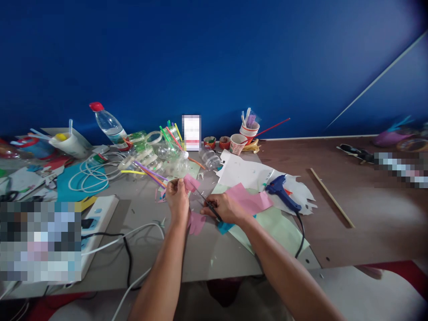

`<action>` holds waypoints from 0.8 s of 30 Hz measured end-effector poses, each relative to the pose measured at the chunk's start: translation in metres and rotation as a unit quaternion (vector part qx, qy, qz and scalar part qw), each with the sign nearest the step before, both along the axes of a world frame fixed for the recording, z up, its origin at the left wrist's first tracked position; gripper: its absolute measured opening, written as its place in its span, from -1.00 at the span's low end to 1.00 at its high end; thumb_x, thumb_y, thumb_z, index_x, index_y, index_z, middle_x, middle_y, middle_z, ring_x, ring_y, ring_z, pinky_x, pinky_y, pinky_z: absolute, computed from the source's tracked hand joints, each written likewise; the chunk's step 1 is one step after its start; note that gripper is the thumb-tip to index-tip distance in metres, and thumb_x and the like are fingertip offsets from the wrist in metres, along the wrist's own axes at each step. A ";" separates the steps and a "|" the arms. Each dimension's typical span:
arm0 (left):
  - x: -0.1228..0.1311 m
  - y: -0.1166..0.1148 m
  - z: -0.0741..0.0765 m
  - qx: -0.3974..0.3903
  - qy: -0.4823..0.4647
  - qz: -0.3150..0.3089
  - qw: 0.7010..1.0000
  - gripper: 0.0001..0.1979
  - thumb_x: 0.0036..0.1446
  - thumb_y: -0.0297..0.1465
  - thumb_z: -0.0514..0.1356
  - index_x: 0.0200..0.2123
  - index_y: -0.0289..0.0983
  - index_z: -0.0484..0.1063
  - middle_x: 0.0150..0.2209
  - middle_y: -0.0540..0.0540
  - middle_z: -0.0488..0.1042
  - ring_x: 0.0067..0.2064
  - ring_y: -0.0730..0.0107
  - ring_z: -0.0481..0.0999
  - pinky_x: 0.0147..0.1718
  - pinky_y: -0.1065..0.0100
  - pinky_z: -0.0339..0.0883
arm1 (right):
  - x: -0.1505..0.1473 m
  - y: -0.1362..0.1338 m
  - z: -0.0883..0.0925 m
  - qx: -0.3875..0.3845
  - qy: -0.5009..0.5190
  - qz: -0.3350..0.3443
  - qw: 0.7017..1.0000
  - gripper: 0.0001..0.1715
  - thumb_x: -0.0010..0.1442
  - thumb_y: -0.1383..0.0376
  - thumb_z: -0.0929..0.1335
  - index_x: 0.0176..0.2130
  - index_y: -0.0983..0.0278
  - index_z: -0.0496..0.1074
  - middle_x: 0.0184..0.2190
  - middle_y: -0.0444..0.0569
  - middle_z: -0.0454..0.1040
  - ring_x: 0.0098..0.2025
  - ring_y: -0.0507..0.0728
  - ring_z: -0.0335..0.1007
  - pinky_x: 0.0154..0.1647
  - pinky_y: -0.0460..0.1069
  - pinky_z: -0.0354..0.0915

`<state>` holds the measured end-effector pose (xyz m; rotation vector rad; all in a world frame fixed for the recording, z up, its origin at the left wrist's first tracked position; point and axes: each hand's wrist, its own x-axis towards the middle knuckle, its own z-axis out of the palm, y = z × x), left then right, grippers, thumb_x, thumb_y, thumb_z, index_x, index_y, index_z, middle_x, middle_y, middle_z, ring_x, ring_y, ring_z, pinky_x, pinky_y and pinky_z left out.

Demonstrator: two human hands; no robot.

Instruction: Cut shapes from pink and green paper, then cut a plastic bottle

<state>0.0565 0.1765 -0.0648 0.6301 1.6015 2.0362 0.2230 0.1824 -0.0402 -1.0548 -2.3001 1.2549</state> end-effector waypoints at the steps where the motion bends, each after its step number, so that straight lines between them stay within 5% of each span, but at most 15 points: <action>1: 0.000 0.000 0.000 0.002 -0.003 -0.001 1.000 -0.70 -0.06 -0.17 0.28 -0.48 -0.27 0.31 -0.57 0.08 0.30 -0.53 0.55 0.28 -0.49 0.46 0.17 | 0.000 0.000 0.000 0.001 -0.001 -0.001 1.000 -0.57 0.09 -0.01 0.39 -0.42 0.33 0.47 -0.61 -0.16 0.29 -0.53 -0.03 0.06 -0.55 -0.13 0.01; 15: 0.000 0.001 -0.003 0.035 -0.041 -0.015 0.998 -0.70 -0.12 -0.20 0.33 -0.46 -0.28 0.37 -0.56 0.07 0.34 -0.52 0.54 0.31 -0.45 0.44 0.23 | 0.001 0.002 0.001 0.001 0.004 -0.017 1.000 -0.57 0.09 0.00 0.39 -0.45 0.33 0.46 -0.65 -0.18 0.26 -0.56 -0.04 0.06 -0.58 -0.14 -0.01; 24: 0.008 -0.004 0.007 0.029 -0.126 -0.111 0.985 -0.62 -0.19 -0.25 0.39 -0.26 -0.26 0.47 -0.43 0.00 0.51 -0.44 0.49 0.46 -0.42 0.43 0.32 | 0.002 0.007 -0.004 -0.062 0.046 -0.030 0.997 -0.55 0.05 -0.03 0.41 -0.45 0.33 0.45 -0.65 -0.16 0.31 -0.57 -0.03 0.14 -0.57 -0.13 0.06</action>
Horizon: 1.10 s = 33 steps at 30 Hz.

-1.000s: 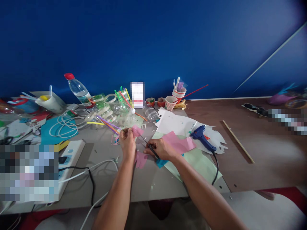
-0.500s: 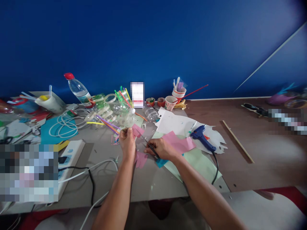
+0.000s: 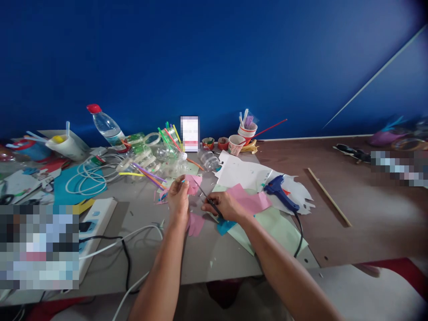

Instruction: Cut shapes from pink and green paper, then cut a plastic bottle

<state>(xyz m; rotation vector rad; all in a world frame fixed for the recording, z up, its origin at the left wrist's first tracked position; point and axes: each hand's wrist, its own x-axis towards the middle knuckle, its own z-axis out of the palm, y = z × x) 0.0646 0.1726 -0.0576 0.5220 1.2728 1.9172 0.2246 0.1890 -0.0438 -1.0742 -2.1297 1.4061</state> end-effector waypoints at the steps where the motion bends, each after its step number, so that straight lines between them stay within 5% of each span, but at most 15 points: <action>1: 0.000 -0.001 0.001 -0.002 -0.001 -0.004 1.000 -0.63 -0.19 -0.25 0.39 -0.27 -0.27 0.47 -0.43 0.00 0.51 -0.44 0.49 0.47 -0.43 0.43 0.33 | 0.000 0.000 0.001 -0.018 0.006 0.004 1.000 -0.55 0.04 -0.03 0.41 -0.43 0.34 0.45 -0.65 -0.16 0.31 -0.57 -0.03 0.14 -0.58 -0.13 0.07; 18: 0.008 -0.005 0.017 -0.030 -0.067 -0.027 0.997 -0.63 -0.36 -0.30 0.43 -0.44 -0.28 0.41 -0.56 0.07 0.44 -0.58 0.57 0.36 -0.56 0.48 0.22 | 0.007 0.003 0.016 -0.113 0.073 0.049 0.990 -0.39 0.00 -0.13 0.41 -0.30 0.37 0.44 -0.58 -0.14 0.35 -0.51 0.01 0.29 -0.52 -0.11 0.20; 33: 0.002 -0.004 0.002 -0.029 0.058 -0.036 0.997 -0.63 -0.17 -0.29 0.37 -0.27 -0.26 0.40 -0.52 0.06 0.42 -0.52 0.54 0.41 -0.54 0.51 0.22 | 0.009 0.006 0.017 -0.094 0.028 0.056 0.994 -0.44 -0.01 -0.11 0.42 -0.32 0.35 0.45 -0.59 -0.15 0.36 -0.52 0.01 0.30 -0.52 -0.12 0.20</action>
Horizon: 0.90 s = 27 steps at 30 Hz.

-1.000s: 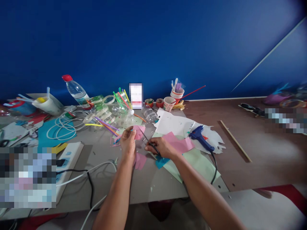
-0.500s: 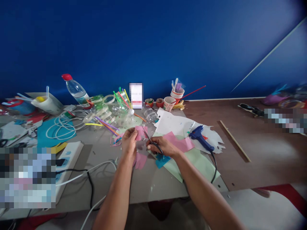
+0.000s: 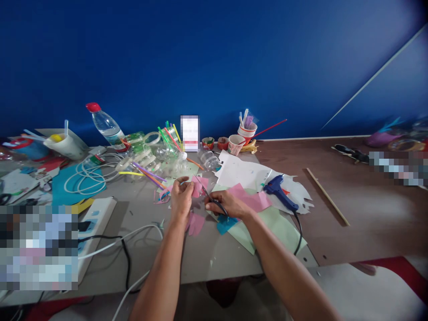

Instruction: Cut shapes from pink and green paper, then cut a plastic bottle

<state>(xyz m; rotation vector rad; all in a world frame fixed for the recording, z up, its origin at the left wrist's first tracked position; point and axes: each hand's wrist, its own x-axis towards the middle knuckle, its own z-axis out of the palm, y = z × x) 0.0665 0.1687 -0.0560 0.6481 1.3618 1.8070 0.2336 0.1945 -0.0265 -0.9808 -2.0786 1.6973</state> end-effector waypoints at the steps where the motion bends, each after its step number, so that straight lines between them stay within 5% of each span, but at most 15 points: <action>1: 0.000 0.000 0.000 -0.001 0.008 -0.006 1.000 -0.65 -0.16 -0.29 0.37 -0.28 -0.27 0.40 -0.51 0.05 0.42 -0.51 0.54 0.41 -0.54 0.50 0.23 | 0.000 0.000 0.000 0.002 -0.003 0.000 1.000 -0.45 0.00 -0.10 0.42 -0.32 0.35 0.46 -0.58 -0.15 0.36 -0.52 0.01 0.30 -0.52 -0.12 0.20; 16: -0.001 0.000 0.005 0.020 0.049 0.025 0.998 -0.75 -0.11 -0.23 0.33 -0.43 -0.27 0.42 -0.62 0.09 0.30 -0.63 0.60 0.18 -0.64 0.49 0.05 | 0.001 0.002 -0.005 0.024 -0.038 0.009 0.999 -0.57 0.02 0.03 0.42 -0.32 0.36 0.48 -0.59 -0.16 0.35 -0.54 -0.01 0.23 -0.54 -0.12 0.15; 27: -0.004 0.004 -0.007 0.014 0.028 0.035 0.999 -0.76 -0.09 -0.24 0.33 -0.41 -0.27 0.43 -0.58 0.07 0.38 -0.59 0.58 0.27 -0.60 0.49 0.11 | -0.002 -0.001 -0.008 0.031 -0.022 -0.004 0.999 -0.55 0.00 0.01 0.43 -0.35 0.37 0.48 -0.63 -0.19 0.29 -0.56 -0.03 0.16 -0.55 -0.11 0.10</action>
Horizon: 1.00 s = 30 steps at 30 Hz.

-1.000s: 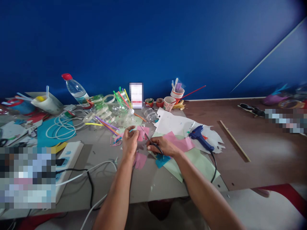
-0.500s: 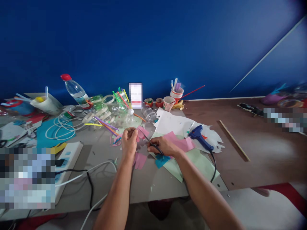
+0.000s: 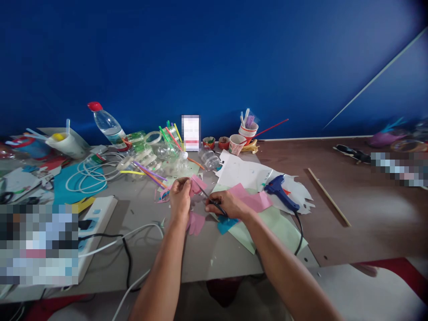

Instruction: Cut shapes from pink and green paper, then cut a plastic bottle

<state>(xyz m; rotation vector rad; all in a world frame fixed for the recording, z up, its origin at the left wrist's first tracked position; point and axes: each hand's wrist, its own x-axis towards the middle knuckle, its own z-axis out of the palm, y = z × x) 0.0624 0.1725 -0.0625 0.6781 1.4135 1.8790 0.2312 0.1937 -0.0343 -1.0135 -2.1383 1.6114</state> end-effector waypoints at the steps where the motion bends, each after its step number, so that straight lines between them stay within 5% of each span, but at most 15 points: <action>1: 0.000 0.000 0.000 0.001 -0.003 0.003 1.000 -0.76 -0.10 -0.24 0.33 -0.41 -0.27 0.44 -0.56 0.05 0.40 -0.57 0.56 0.30 -0.58 0.49 0.14 | 0.000 0.000 0.000 0.003 0.000 0.000 1.000 -0.56 0.00 0.01 0.43 -0.36 0.37 0.47 -0.63 -0.19 0.29 -0.56 -0.03 0.16 -0.55 -0.12 0.09; 10: 0.002 -0.001 0.004 0.006 -0.002 0.024 1.000 -0.76 -0.14 -0.27 0.35 -0.42 -0.28 0.45 -0.47 0.01 0.47 -0.45 0.52 0.40 -0.44 0.48 0.25 | 0.001 -0.001 -0.001 0.000 0.006 -0.008 1.000 -0.57 0.00 0.02 0.44 -0.39 0.36 0.46 -0.65 -0.19 0.27 -0.58 -0.04 0.13 -0.57 -0.12 0.09; 30: 0.003 -0.001 0.008 0.014 -0.097 -0.009 0.995 -0.70 -0.25 -0.30 0.40 -0.41 -0.28 0.45 -0.54 0.08 0.41 -0.54 0.59 0.33 -0.52 0.50 0.17 | -0.001 0.001 -0.002 0.007 -0.005 -0.017 1.000 -0.53 -0.02 -0.02 0.45 -0.34 0.35 0.49 -0.61 -0.16 0.33 -0.55 -0.02 0.19 -0.56 -0.12 0.11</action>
